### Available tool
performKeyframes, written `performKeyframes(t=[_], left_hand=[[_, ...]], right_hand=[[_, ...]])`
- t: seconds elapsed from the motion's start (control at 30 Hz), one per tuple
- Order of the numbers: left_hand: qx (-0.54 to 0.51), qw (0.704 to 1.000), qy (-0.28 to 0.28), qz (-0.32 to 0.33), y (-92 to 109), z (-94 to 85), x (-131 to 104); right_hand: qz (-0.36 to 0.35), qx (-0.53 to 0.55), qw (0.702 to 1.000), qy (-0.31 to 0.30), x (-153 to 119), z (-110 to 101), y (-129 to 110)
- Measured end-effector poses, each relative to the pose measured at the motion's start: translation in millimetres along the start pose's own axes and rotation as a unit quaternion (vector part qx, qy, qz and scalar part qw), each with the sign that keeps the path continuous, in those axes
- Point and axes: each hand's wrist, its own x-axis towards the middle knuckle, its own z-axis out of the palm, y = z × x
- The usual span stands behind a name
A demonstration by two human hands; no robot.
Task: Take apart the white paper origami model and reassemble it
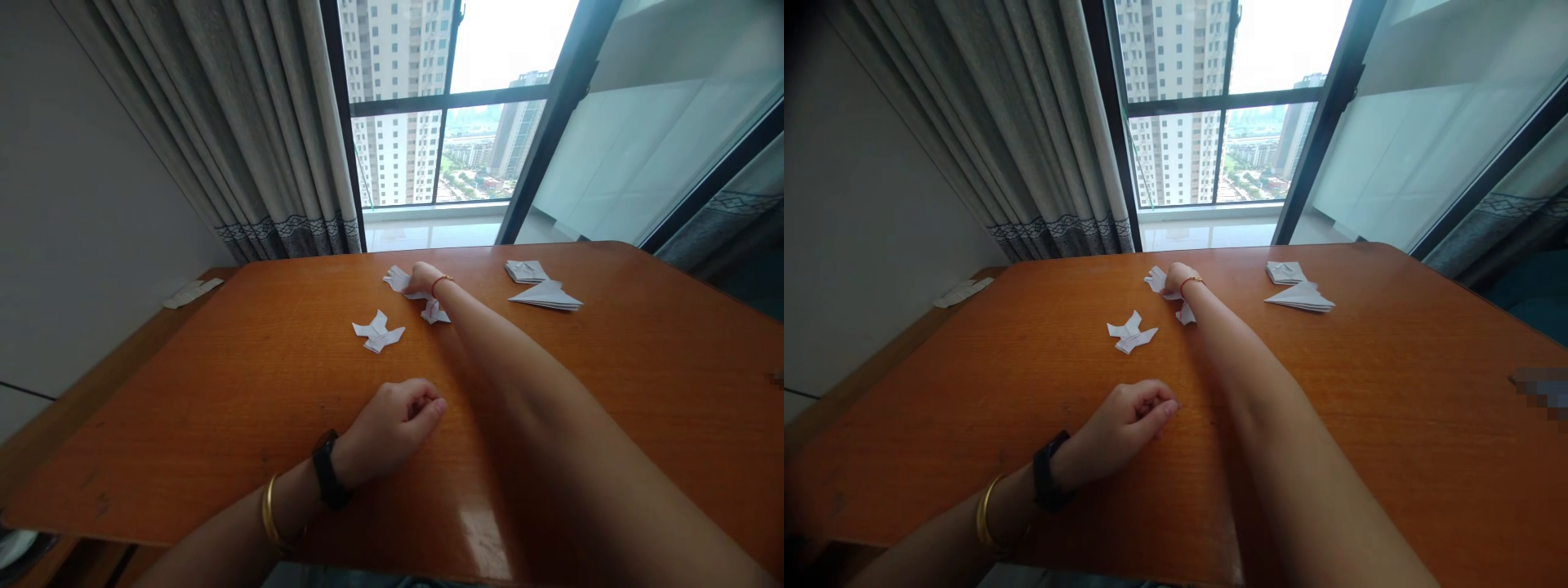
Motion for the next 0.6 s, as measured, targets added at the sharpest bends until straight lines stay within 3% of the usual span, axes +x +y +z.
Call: performKeyframes(t=[0.13, 0.23, 0.33, 0.4, 0.47, 0.53, 0.6], left_hand=[[-0.019, 1.000, -0.011, -0.008, -3.3, -0.7, 1.1], [-0.043, 0.999, 0.008, -0.011, -9.8, 0.4, 3.4], [-0.023, 0.990, 0.141, 0.016, -15.7, 0.8, 5.8], [0.025, 0.963, 0.258, 0.068, -16.0, -1.2, 6.7], [0.073, 0.935, 0.323, 0.127, -12.9, -4.6, 6.5], [0.109, 0.934, 0.296, 0.167, -8.1, -7.8, 5.1], [0.128, 0.954, 0.196, 0.185, -4.6, -8.9, 3.4]], right_hand=[[0.037, 0.002, 0.999, -0.017, -15.3, -5.0, 2.6], [0.010, 0.016, 1.000, 0.022, -40.2, -21.7, 1.7], [-0.041, 0.025, 0.997, 0.054, -87.4, -42.1, 2.8], [-0.088, 0.023, 0.995, 0.045, -131.8, -49.3, 3.5], [-0.174, -0.023, 0.984, 0.021, -180.1, -48.3, 3.8], [-0.213, -0.049, 0.976, -0.005, -223.2, -40.2, 3.7], [-0.224, -0.064, 0.972, -0.010, -253.5, -28.8, 4.2]])
